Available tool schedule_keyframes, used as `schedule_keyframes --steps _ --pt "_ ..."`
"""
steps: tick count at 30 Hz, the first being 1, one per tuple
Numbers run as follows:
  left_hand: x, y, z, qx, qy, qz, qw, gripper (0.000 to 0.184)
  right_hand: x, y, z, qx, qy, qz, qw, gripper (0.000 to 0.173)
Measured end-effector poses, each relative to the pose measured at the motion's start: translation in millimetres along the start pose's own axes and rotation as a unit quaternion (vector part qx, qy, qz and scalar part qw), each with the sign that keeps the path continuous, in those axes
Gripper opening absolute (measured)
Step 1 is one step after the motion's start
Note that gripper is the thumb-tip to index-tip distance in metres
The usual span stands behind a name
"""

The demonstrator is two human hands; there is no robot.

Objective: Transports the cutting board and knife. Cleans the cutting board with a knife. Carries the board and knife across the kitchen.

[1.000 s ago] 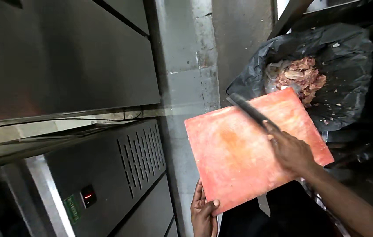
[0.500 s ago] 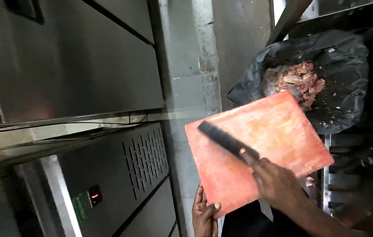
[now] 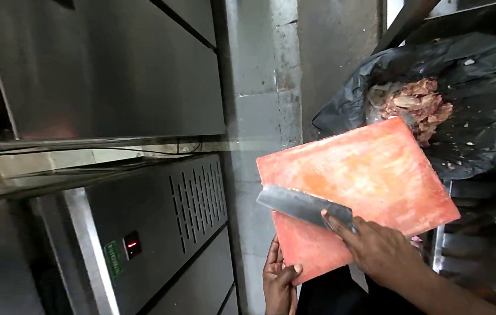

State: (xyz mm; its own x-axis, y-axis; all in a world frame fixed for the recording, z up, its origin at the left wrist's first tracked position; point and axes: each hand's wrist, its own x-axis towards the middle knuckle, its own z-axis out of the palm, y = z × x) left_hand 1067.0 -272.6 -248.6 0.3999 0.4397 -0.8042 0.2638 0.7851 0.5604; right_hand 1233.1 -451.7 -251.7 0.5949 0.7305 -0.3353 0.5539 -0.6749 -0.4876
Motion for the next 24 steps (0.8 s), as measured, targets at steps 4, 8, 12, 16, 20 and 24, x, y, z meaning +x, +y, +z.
schedule_keyframes --steps 4,8,12,16,20,24 --pt "-0.6 -1.2 -2.3 0.006 -0.003 -0.002 1.0 0.093 27.3 8.2 -0.8 0.016 -0.013 0.061 0.998 0.052" --pt "0.2 -1.8 -2.7 0.004 -0.003 -0.001 1.0 0.091 7.0 -17.0 6.0 0.082 0.03 0.041 0.995 0.051" --pt "0.8 -0.6 -2.3 0.013 -0.011 -0.001 1.0 0.09 -7.3 -37.6 28.1 0.089 0.06 0.034 0.994 0.053" --pt "3.9 -0.9 -3.5 0.011 -0.012 -0.001 1.0 0.088 4.8 -26.3 37.9 0.079 0.08 0.071 0.991 0.047" --pt "3.8 0.2 -2.7 0.018 -0.013 -0.005 1.0 0.09 22.5 5.6 29.6 0.082 0.044 0.173 0.981 0.052" --pt "5.9 -1.6 -3.9 0.014 -0.016 -0.01 1.0 0.091 25.3 1.3 19.4 0.121 0.04 0.192 0.973 0.049"
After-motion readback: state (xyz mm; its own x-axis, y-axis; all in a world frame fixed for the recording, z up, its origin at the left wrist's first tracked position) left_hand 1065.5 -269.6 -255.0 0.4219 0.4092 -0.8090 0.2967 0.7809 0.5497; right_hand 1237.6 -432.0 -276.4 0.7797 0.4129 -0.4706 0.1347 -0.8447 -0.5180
